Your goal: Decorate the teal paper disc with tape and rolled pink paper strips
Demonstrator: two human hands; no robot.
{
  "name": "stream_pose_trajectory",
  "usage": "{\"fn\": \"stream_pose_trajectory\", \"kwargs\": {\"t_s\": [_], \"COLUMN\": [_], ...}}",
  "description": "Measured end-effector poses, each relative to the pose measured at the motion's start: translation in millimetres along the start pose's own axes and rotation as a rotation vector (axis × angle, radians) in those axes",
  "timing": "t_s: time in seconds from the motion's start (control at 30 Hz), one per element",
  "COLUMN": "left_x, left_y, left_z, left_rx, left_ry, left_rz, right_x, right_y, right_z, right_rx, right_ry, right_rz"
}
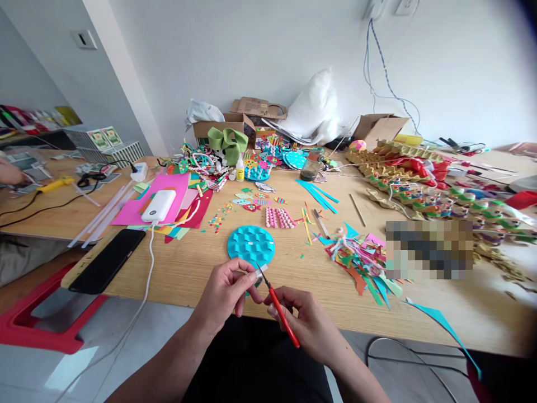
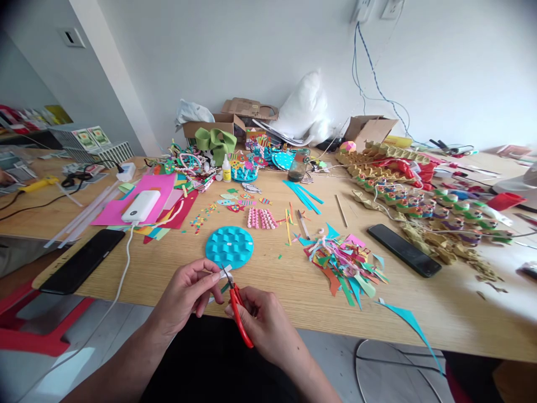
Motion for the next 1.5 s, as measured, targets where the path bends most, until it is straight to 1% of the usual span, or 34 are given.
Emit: {"fn": "stream_pose_trajectory", "kwargs": {"t_s": [0.17, 0.27, 0.33, 0.4, 0.43, 0.5, 0.63, 0.73, 0.9, 1.03, 1.17, 1.37, 1.5], "left_x": [0, 2, 3, 4, 4, 2, -5, -9, -14, -14, -11, -8, -8], "left_y": [1.1, 2.7, 4.8, 7.9, 9.7, 13.6, 20.2, 23.4, 24.4, 22.0, 21.3, 19.8, 17.6], "left_z": [0, -1, -2, -3, -3, -3, 0, 1, 1, 4, 8, 9, 8], "left_rx": [0.011, 0.018, 0.015, -0.014, -0.039, -0.109, -0.253, -0.293, -0.219, -0.139, -0.081, -0.106, -0.199], "left_ry": [-0.004, -0.017, -0.015, -0.008, -0.011, -0.033, -0.085, -0.12, -0.159, -0.127, -0.087, -0.129, -0.196], "left_rz": [0.02, 0.045, 0.061, 0.043, 0.019, -0.043, -0.107, -0.113, -0.068, -0.051, 0.031, 0.083, 0.073], "right_x": [-1, -2, -1, 0, 1, 2, 5, 9, 12, 10, 7, 4, 1], "right_y": [0, 1, 5, 8, 10, 11, 10, 11, 12, 8, 6, 5, 2], "right_z": [-1, -1, -2, -2, -3, -3, -1, 0, 3, 4, 4, 3, 3], "right_rx": [-0.028, -0.068, -0.145, -0.231, -0.26, -0.276, -0.234, -0.217, -0.184, -0.125, -0.083, -0.109, -0.103], "right_ry": [0.009, 0.063, 0.141, 0.25, 0.309, 0.411, 0.515, 0.559, 0.575, 0.59, 0.606, 0.627, 0.584], "right_rz": [-0.062, -0.149, -0.262, -0.412, -0.489, -0.627, -0.795, -0.877, -0.964, -1.012, -1.041, -1.04, -1.05]}}
Point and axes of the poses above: each hand's wrist, its own z-axis towards the middle knuckle, its own y-axis out of the back of the hand, x = y × z, the point moved 2 cm from there along z, towards the middle knuckle, and after that the axes turned 14 degrees about z, right-handed, at the moved point
